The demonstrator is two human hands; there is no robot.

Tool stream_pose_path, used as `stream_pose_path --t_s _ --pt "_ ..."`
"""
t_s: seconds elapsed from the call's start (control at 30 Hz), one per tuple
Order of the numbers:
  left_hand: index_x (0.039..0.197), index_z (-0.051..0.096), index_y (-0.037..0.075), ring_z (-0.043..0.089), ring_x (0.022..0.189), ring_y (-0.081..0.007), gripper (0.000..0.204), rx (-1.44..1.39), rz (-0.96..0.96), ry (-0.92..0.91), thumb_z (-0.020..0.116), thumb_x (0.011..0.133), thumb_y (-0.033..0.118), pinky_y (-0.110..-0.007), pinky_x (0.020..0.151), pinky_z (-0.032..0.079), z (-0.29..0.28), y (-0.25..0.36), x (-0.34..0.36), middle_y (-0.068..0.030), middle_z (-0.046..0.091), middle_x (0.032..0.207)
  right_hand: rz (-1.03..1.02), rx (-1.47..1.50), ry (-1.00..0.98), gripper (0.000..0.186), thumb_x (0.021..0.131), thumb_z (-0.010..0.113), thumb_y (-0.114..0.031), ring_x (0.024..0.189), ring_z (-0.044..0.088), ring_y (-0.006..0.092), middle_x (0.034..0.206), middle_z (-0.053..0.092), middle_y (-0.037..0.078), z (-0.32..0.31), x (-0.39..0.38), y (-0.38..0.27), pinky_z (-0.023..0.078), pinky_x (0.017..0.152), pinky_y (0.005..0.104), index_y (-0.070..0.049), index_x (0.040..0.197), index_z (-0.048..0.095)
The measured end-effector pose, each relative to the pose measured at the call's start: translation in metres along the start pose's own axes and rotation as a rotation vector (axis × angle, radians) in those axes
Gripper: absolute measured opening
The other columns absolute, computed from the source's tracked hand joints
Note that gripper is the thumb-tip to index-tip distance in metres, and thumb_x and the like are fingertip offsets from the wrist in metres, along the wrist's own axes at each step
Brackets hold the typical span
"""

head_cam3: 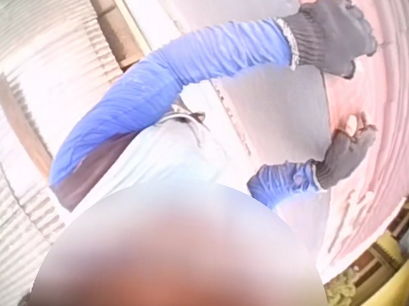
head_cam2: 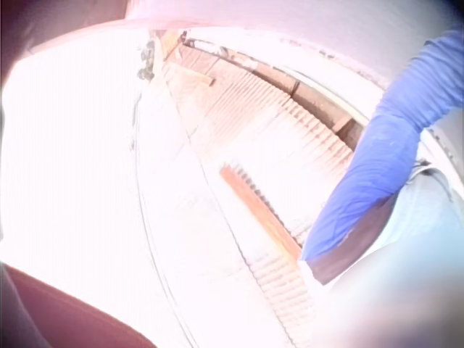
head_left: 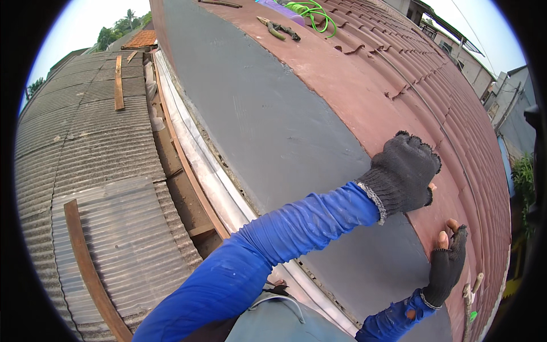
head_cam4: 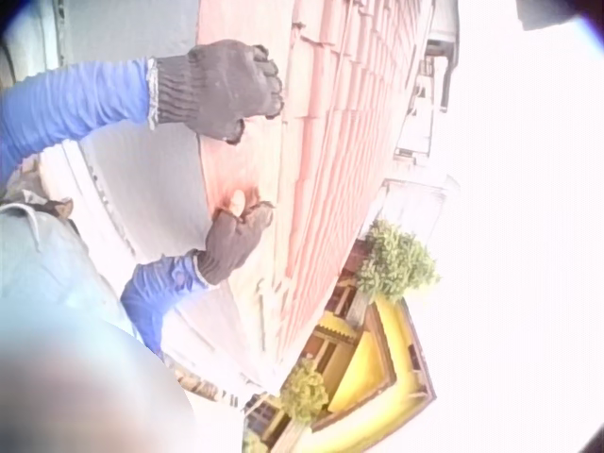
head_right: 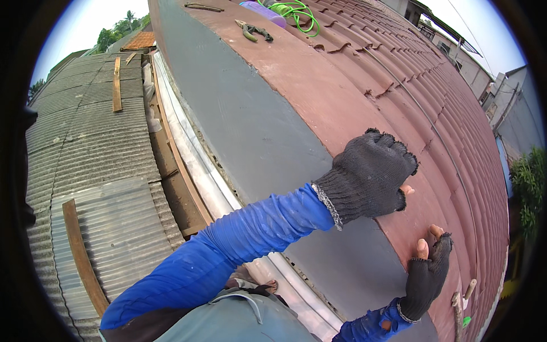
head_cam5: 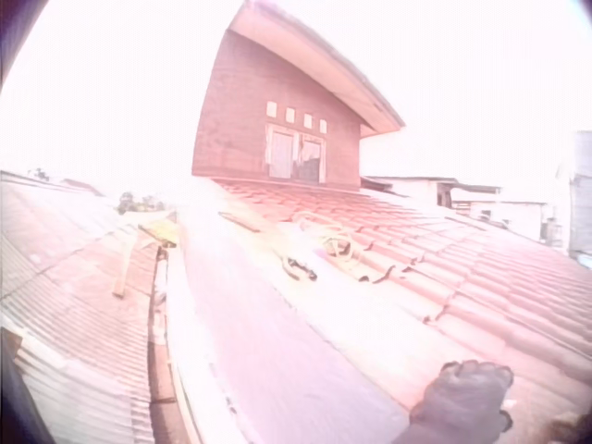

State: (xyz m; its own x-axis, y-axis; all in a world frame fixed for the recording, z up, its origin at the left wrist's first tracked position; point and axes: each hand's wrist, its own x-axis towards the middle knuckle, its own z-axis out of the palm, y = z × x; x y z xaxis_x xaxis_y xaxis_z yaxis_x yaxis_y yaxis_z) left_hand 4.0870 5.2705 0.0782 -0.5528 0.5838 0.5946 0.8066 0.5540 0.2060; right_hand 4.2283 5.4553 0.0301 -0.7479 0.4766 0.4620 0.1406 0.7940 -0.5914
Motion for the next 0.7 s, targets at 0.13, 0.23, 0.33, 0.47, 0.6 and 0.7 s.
stream_pose_path --t_s 0.13,0.23,0.33,0.47,0.6,0.7 --pt "0.096 0.068 0.007 0.065 0.087 -0.028 0.036 0.052 0.03 0.113 0.073 0.075 0.036 -0.041 0.083 0.05 0.002 -0.005 -0.006 -0.0114 0.067 0.088 0.038 0.124 -0.074 0.044 0.09 0.063 -0.029 0.079 0.063 0.0184 0.115 0.063 0.016 -0.001 0.001 0.001 0.053 0.073 0.0336 0.0 0.124 0.057" --pt "0.098 0.068 0.008 0.065 0.088 -0.0282 0.036 0.012 0.093 0.182 0.072 0.077 0.037 -0.04 0.079 0.051 0.013 -0.003 -0.002 -0.0119 0.067 0.089 -0.072 0.102 -0.016 0.041 0.086 0.066 -0.024 0.092 0.064 0.0276 0.108 0.063 0.018 -0.003 0.005 0.014 0.05 0.084 0.0395 -0.001 0.119 0.06" --pt "0.109 0.067 0.005 0.064 0.088 -0.0299 0.039 0.057 0.06 0.067 0.068 0.086 0.036 -0.04 0.081 0.05 0.014 0.007 0.004 -0.0148 0.066 0.096 -0.264 0.047 0.05 0.043 0.084 0.07 -0.031 0.1 0.062 0.0322 0.106 0.065 0.018 -0.008 0.007 0.027 0.049 0.086 0.0424 -0.001 0.114 0.063" --pt "0.114 0.065 0.004 0.063 0.097 -0.0297 0.039 0.108 -0.084 -0.038 0.065 0.088 0.034 -0.039 0.087 0.048 0.01 0.032 0.012 -0.0145 0.066 0.105 -0.227 0.036 0.077 0.044 0.081 0.072 -0.032 0.098 0.062 0.0368 0.102 0.066 0.019 -0.014 0.005 0.026 0.047 0.09 0.0467 -0.002 0.112 0.062" --pt "0.115 0.064 0.004 0.064 0.098 -0.0279 0.039 0.094 -0.056 -0.061 0.065 0.089 0.033 -0.039 0.087 0.048 0.01 0.029 0.01 -0.0144 0.067 0.105 -0.243 0.054 0.163 0.046 0.081 0.072 -0.033 0.094 0.063 0.036 0.103 0.065 0.02 -0.013 0.006 0.022 0.048 0.087 0.0449 -0.002 0.113 0.062" --pt "0.114 0.065 0.004 0.065 0.096 -0.0281 0.041 0.039 -0.018 -0.059 0.064 0.089 0.036 -0.039 0.085 0.049 0.017 0.011 0.009 -0.0147 0.068 0.103 -0.221 0.231 0.1 0.044 0.084 0.07 -0.033 0.088 0.064 0.0312 0.1 0.064 0.018 -0.015 0.004 0.035 0.05 0.083 0.0387 -0.001 0.113 0.062"
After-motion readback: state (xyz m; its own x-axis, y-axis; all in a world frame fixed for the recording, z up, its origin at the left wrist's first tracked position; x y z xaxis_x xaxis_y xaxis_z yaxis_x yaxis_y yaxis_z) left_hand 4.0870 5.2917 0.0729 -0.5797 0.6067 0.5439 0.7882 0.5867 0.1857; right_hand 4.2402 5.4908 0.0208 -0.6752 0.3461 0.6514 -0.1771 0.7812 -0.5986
